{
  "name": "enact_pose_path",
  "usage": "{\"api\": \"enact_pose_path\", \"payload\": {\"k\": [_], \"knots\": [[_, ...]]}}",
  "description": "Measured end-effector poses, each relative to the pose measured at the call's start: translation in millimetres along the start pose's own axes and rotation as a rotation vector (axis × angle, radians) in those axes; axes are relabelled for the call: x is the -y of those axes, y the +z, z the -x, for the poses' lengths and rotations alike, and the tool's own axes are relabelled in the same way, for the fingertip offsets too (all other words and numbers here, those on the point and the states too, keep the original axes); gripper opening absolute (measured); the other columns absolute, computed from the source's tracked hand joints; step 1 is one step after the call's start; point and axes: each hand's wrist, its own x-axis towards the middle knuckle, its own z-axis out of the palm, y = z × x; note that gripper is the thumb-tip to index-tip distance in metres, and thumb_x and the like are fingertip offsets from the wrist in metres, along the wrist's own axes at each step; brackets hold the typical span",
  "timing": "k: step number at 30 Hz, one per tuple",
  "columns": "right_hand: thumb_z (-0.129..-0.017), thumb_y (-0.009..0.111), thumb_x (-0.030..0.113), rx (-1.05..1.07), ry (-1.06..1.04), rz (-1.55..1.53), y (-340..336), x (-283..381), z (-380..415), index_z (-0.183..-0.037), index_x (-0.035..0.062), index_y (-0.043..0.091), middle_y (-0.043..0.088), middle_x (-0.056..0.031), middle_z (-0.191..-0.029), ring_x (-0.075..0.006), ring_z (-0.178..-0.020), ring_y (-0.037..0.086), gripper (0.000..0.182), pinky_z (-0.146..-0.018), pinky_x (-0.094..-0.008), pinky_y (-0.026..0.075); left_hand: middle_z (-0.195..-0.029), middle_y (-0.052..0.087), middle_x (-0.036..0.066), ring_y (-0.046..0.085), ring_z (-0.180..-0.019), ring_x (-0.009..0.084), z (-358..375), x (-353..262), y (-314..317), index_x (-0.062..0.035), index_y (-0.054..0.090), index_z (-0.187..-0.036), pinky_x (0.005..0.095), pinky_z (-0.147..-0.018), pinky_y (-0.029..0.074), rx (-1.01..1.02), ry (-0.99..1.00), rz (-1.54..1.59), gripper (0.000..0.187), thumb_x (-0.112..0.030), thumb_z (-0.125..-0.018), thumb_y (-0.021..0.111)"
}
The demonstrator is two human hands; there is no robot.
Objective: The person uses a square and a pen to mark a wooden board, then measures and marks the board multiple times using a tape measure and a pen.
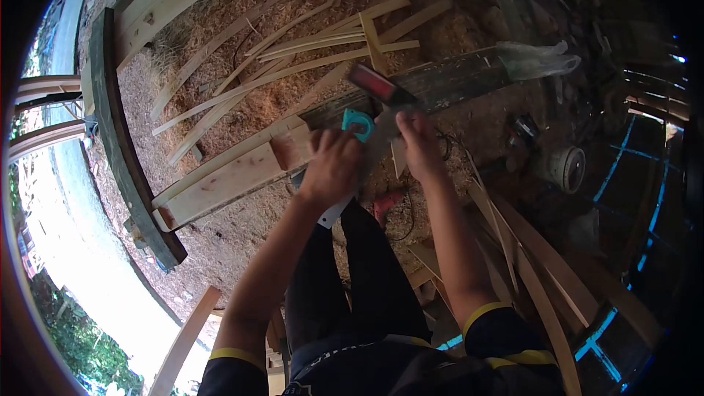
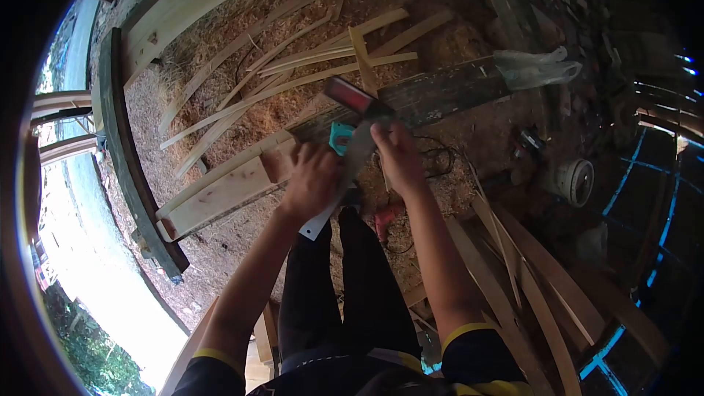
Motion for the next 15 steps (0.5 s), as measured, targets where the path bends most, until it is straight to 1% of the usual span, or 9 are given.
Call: {"api": "enact_pose_path", "payload": {"k": [1,3,5,7,9,11,12,14,15], "knots": [[-0.112,0.064,0.032,-0.081,0.088,-0.032,-18,-1,-1,-0.134,0.0060,0.064,0.075,-0.0043,-0.103,-0.0143,-0.090,0.072,0.034,-0.079,-0.0278,0.054,-0.110,0.063,0.014,0.055,-0.112,0.0396,-9,-7,10,-0.0064,0.063,-0.105,0.0548,-0.104,0.038,0.001,0.007,0.002,0.012,-0.010,-0.094,0.066],[-0.111,0.065,0.028,-0.058,0.088,-0.073,-51,-6,-5,-0.131,0.0059,0.065,0.076,-0.0062,-0.106,-0.0169,-0.095,0.074,0.030,-0.079,-0.0311,0.056,-0.114,0.064,0.012,0.056,-0.118,0.0389,-24,-16,32,-0.0073,0.063,-0.108,0.0560,-0.109,0.037,0.028,0.092,0.115,0.015,-0.015,-0.096,0.068],[-0.110,0.067,0.025,-0.254,0.089,-0.257,-76,-21,-11,-0.129,0.0060,0.066,0.076,-0.0066,-0.107,-0.0174,-0.097,0.075,0.027,-0.081,-0.0335,0.058,-0.116,0.064,0.014,0.055,-0.122,0.0388,-32,-17,41,-0.0072,0.065,-0.115,0.0571,-0.112,0.035,0.078,0.109,0.099,0.022,-0.021,-0.098,0.068],[-0.110,0.068,0.021,-0.343,0.107,-0.298,-127,-37,-29,-0.131,0.0062,0.064,0.074,-0.0082,-0.112,-0.0198,-0.101,0.075,0.026,-0.085,-0.0361,0.061,-0.119,0.064,0.017,0.056,-0.120,0.0390,-35,-17,37,-0.0067,0.066,-0.122,0.0554,-0.111,0.036,-0.080,0.035,-0.086,0.028,-0.023,-0.100,0.065],[-0.113,0.063,0.020,-0.583,0.003,-0.731,-181,-64,-49,-0.137,0.0024,0.059,0.071,-0.0131,-0.124,-0.0246,-0.111,0.073,0.031,-0.096,-0.0391,0.063,-0.124,0.065,0.017,0.057,-0.125,0.0389,-23,11,14,-0.0074,0.066,-0.127,0.0548,-0.114,0.038,-0.100,-0.164,0.090,0.034,-0.028,-0.101,0.067],[-0.114,0.060,0.019,-0.702,-0.023,-0.802,-190,-49,-54,-0.140,0.0009,0.057,0.069,-0.0146,-0.130,-0.0267,-0.116,0.071,0.032,-0.103,-0.0418,0.063,-0.128,0.064,0.019,0.056,-0.126,0.0412,-2,37,-10,-0.0068,0.065,-0.131,0.0566,-0.111,0.040,-0.216,-0.247,0.110,0.033,-0.026,-0.103,0.064],[-0.115,0.057,0.018,-0.823,-0.048,-0.871,-193,-44,-56,-0.143,-0.0006,0.054,0.067,-0.0161,-0.135,-0.0288,-0.121,0.070,0.033,-0.110,-0.0445,0.062,-0.135,0.061,0.020,0.055,-0.130,0.0423,13,57,-17,-0.0062,0.063,-0.134,0.0579,-0.112,0.040,-0.213,-0.299,0.034,0.036,-0.026,-0.104,0.065],[-0.115,0.056,0.017,-0.853,-0.034,-0.904,-204,-67,-69,-0.143,-0.0013,0.052,0.065,-0.0167,-0.136,-0.0295,-0.122,0.069,0.034,-0.113,-0.0458,0.061,-0.142,0.059,0.021,0.054,-0.133,0.0434,47,91,-20,-0.0055,0.061,-0.137,0.0592,-0.114,0.039,-0.204,-0.349,-0.040,0.039,-0.026,-0.104,0.066],[-0.115,0.055,0.017,-0.879,-0.020,-0.936,-208,-76,-72,-0.144,-0.0019,0.051,0.064,-0.0173,-0.138,-0.0302,-0.124,0.068,0.034,-0.117,-0.0471,0.059,-0.148,0.056,0.023,0.051,-0.139,0.0439,66,102,-20,-0.0048,0.057,-0.144,0.0594,-0.118,0.037,-0.192,-0.380,-0.176,0.054,-0.031,-0.099,0.073]]}}
